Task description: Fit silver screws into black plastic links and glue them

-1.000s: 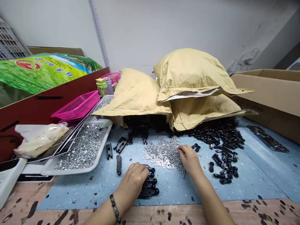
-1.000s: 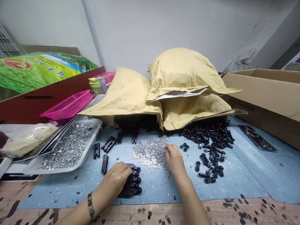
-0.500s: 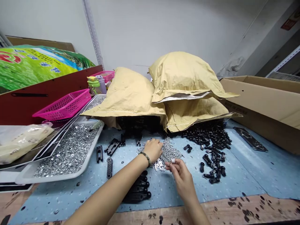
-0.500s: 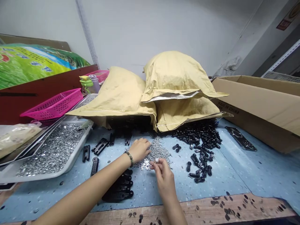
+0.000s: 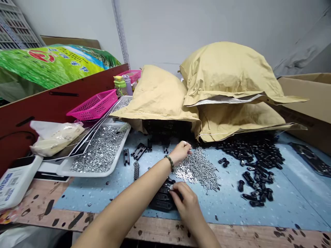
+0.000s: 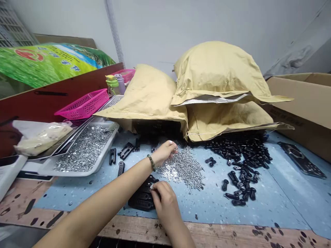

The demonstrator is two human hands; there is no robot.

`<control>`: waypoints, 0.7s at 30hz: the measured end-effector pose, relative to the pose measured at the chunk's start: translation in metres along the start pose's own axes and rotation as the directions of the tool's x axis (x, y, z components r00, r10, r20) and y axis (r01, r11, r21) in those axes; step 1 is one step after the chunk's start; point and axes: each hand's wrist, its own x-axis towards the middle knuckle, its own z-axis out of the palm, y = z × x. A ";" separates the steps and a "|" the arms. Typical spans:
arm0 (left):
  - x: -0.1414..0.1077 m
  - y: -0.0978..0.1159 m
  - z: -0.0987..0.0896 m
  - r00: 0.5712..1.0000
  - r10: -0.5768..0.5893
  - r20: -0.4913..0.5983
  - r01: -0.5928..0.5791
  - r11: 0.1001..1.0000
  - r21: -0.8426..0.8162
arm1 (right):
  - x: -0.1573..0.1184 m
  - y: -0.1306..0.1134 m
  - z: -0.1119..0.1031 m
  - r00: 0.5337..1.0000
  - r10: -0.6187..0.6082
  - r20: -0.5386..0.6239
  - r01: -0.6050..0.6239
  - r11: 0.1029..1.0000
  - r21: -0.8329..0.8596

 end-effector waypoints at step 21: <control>-0.184 -0.060 -0.041 0.939 0.330 0.092 -0.318 0.741 0.591 | 0.050 0.066 -0.071 0.969 0.178 -0.170 -0.242 0.814 -0.529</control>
